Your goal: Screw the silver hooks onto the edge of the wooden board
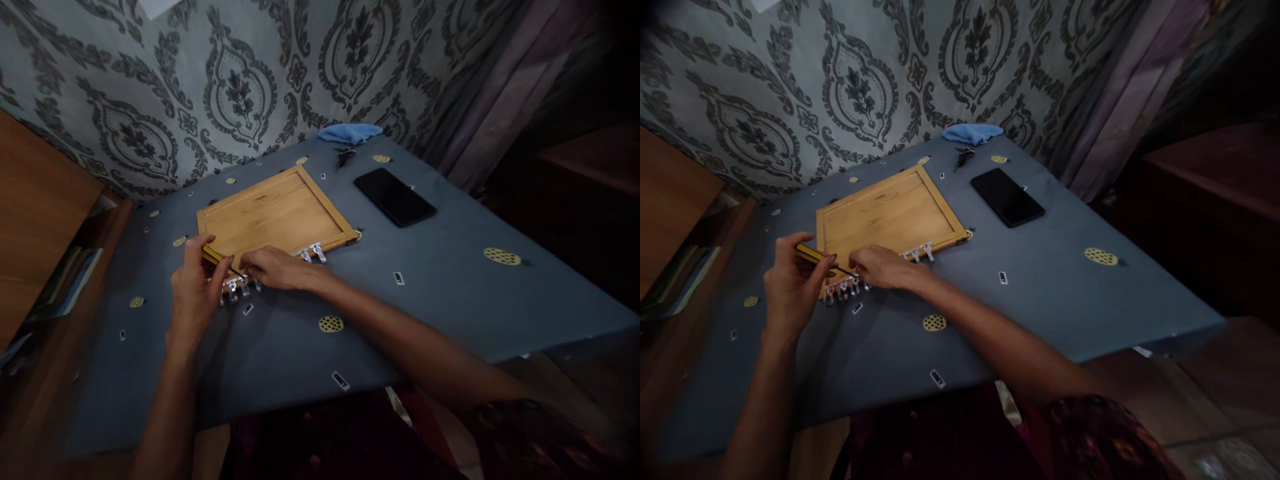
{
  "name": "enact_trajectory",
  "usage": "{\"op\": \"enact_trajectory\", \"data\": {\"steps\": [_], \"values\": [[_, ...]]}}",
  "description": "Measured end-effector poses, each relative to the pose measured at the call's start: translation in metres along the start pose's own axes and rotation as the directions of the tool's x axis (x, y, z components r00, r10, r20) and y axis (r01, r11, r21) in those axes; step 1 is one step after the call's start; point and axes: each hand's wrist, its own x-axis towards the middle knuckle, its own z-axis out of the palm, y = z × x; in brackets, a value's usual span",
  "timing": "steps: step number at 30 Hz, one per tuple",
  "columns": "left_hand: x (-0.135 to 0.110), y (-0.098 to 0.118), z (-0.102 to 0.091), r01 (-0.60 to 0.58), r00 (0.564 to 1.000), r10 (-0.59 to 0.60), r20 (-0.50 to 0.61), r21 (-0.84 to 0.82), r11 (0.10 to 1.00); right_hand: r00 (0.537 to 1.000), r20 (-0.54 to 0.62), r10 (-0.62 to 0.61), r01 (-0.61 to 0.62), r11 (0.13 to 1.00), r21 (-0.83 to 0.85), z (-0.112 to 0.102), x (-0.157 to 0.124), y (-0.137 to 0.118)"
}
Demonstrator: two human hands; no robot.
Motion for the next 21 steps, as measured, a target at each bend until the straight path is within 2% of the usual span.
{"op": "enact_trajectory", "data": {"steps": [8, 21], "values": [[-0.0003, -0.0003, -0.0002, 0.001, 1.000, -0.001, 0.009, -0.015, 1.000, 0.999, 0.025, 0.042, -0.042, 0.999, -0.009, -0.0023, -0.0011, -0.0042], [-0.0004, 0.0017, -0.0009, 0.021, 1.000, -0.021, 0.010, -0.033, 0.999, 0.999, 0.020, 0.030, -0.029, 0.999, -0.013, -0.0015, -0.0002, -0.0038]]}}
